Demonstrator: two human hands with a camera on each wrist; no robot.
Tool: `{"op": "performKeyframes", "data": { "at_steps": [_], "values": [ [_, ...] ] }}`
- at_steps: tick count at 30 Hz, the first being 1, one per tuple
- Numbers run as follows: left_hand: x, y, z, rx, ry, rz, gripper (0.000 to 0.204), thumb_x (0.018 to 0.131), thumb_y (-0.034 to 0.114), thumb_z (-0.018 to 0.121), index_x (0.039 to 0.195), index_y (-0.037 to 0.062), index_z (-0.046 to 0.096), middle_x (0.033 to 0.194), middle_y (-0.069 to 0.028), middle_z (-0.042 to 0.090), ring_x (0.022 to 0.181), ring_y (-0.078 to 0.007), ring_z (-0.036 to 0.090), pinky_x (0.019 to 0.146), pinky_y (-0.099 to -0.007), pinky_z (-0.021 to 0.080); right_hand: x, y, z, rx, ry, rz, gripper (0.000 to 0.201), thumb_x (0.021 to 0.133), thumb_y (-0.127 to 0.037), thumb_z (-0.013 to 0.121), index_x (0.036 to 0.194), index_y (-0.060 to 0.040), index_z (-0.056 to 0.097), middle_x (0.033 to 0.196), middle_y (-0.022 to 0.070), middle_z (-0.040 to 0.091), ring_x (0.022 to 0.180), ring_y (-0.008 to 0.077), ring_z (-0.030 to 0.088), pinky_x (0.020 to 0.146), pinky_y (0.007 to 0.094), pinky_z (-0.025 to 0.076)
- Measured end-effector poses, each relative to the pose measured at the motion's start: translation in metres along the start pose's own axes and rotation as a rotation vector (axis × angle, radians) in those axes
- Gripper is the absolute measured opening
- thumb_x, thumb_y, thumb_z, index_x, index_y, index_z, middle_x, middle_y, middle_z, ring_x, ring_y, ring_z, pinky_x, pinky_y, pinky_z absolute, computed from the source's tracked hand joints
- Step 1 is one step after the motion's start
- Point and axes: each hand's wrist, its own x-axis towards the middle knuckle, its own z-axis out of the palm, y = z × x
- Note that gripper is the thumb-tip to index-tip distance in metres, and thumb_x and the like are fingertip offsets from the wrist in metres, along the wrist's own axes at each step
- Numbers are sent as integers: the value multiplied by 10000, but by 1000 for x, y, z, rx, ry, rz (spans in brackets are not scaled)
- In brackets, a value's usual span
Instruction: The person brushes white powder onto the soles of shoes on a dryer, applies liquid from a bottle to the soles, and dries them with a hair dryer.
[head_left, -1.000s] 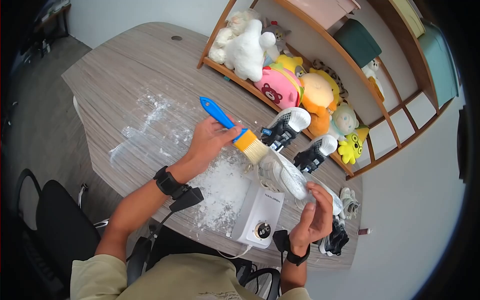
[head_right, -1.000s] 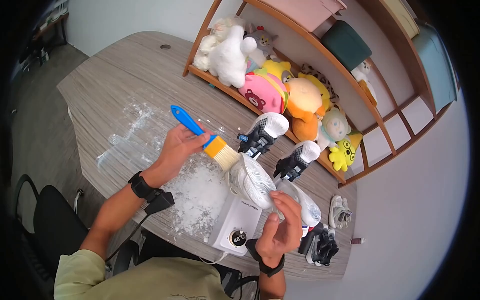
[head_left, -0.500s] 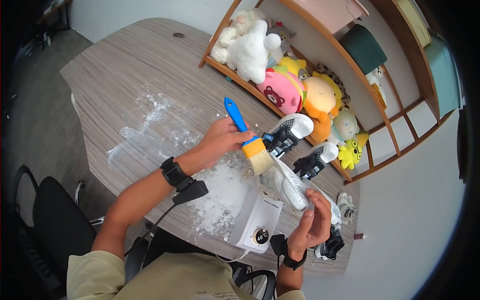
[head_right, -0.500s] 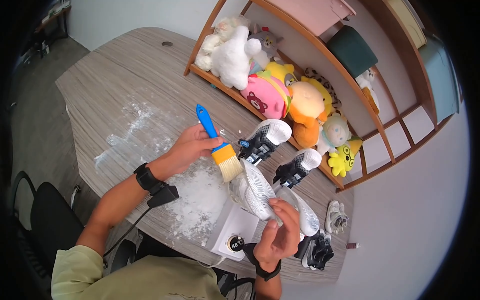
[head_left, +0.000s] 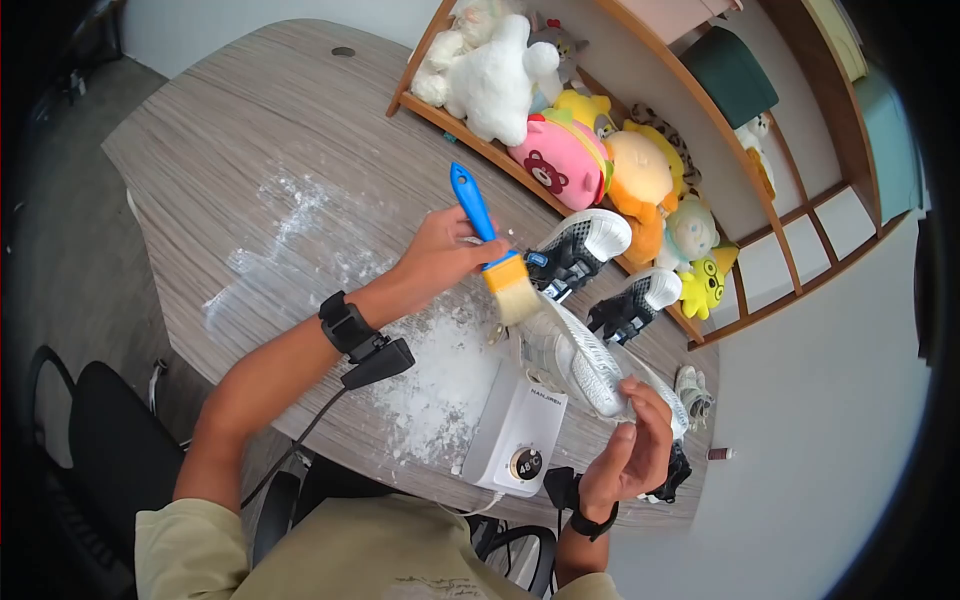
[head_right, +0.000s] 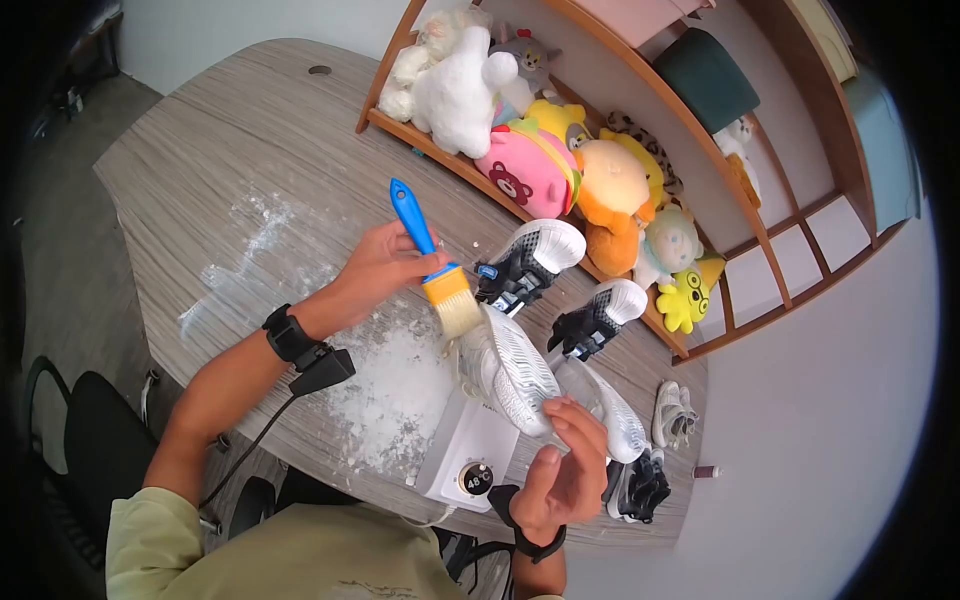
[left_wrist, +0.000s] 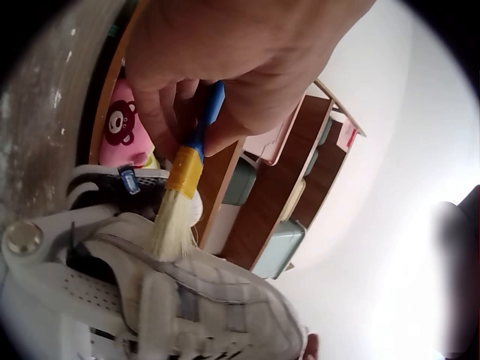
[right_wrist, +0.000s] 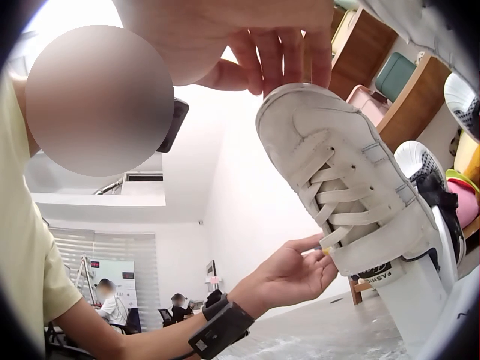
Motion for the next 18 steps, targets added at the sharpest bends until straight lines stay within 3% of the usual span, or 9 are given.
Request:
{"op": "performKeyframes", "data": {
  "at_steps": [4,7,10,13,16,18],
  "values": [
    [4,-3,-9,168,39,70,309,875,125,686,1118,1,541,1048,-106,646,984,-182,644,827,-308,541,4,-3,0,2,-10,-1,229,876,-55,509,1043,89,570,987,253,646,935,333,625,927,493,480],
    [3,11,-7,-151,10,-37,274,872,108,687,1087,-2,557,1050,-108,647,983,-174,641,831,-310,541,5,-4,-2,-8,-17,3,218,870,-50,519,1035,83,572,986,244,653,932,330,628,928,497,479],
    [7,11,-3,-280,-97,-73,260,868,103,690,1071,1,562,1041,-111,654,983,-174,644,834,-309,538,7,-6,1,-11,-31,-7,209,870,-51,521,1024,79,573,979,239,658,928,331,630,927,499,481],
    [9,1,0,31,-40,-58,275,869,109,691,1084,12,551,1031,-109,657,989,-185,649,853,-314,531,8,-6,2,-13,-13,1,210,871,-64,518,1017,76,576,974,240,661,924,331,632,919,499,483],
    [19,-7,-9,201,23,145,295,865,127,702,1092,21,545,1024,-107,660,987,-193,652,864,-311,528,7,-6,2,-19,-10,10,218,870,-72,520,1017,77,577,978,243,658,925,329,631,916,499,484],
    [22,8,-17,71,1,21,294,868,141,703,1089,26,548,1026,-102,661,989,-190,651,862,-305,524,8,-5,1,-24,-25,0,225,889,-83,513,1041,73,570,1002,245,643,942,317,622,933,496,476]
  ]
}}
